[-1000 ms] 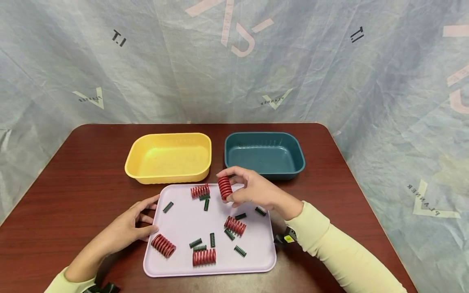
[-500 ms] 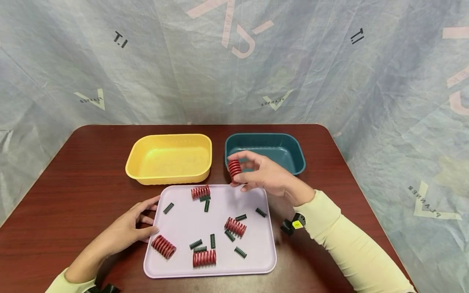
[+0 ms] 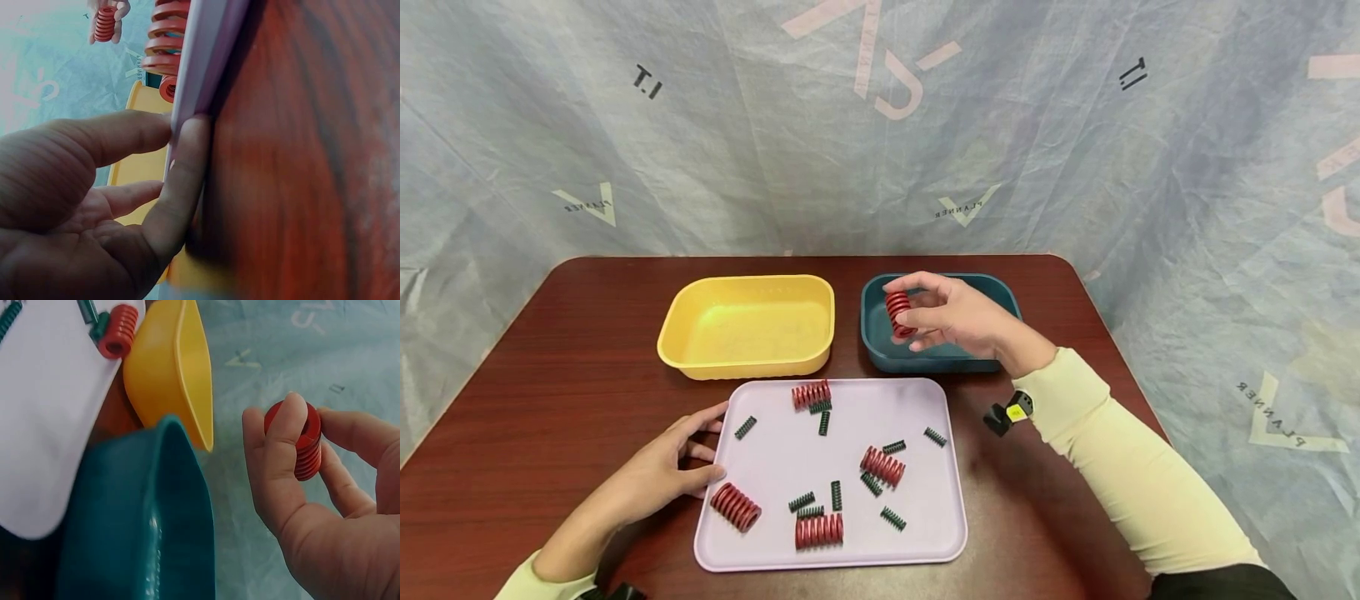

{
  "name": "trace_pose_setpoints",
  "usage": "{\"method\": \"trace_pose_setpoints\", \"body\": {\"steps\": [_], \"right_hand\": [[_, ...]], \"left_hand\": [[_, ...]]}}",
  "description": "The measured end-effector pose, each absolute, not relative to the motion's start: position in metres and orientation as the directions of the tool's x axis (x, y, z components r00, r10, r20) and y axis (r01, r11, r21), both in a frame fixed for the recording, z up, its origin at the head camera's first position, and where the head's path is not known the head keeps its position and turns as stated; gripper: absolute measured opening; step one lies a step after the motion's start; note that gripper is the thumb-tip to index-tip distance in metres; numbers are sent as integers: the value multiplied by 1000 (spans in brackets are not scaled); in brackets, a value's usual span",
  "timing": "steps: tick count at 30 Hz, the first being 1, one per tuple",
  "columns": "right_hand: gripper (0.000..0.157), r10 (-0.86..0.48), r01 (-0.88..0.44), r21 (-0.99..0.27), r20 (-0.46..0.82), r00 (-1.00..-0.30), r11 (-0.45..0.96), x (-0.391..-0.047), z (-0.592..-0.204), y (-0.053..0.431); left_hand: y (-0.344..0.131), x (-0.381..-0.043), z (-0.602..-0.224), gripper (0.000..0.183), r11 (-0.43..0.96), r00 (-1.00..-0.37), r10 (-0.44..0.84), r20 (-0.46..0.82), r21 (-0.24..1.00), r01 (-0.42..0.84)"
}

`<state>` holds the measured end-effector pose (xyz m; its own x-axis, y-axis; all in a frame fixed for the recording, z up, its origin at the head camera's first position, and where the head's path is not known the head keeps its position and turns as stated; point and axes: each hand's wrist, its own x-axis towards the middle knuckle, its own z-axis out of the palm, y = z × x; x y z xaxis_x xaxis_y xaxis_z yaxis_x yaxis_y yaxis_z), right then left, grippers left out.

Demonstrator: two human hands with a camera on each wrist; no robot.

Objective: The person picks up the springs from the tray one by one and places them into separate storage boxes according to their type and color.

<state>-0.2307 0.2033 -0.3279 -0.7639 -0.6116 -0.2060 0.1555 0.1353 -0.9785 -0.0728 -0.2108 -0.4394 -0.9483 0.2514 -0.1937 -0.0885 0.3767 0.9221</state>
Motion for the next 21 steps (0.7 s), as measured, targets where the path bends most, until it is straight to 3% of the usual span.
{"method": "trace_pose_setpoints", "body": {"steps": [12, 21], "right_hand": [[49, -574, 157, -957, -272, -772, 242, -268, -314, 201], [46, -612, 151, -924, -349, -710, 351, -299, -317, 201]], "left_hand": [[-211, -73, -440, 83, 368, -949, 249, -196, 925, -95], [-212, -73, -439, 83, 365, -946, 252, -203, 926, -101]]}}
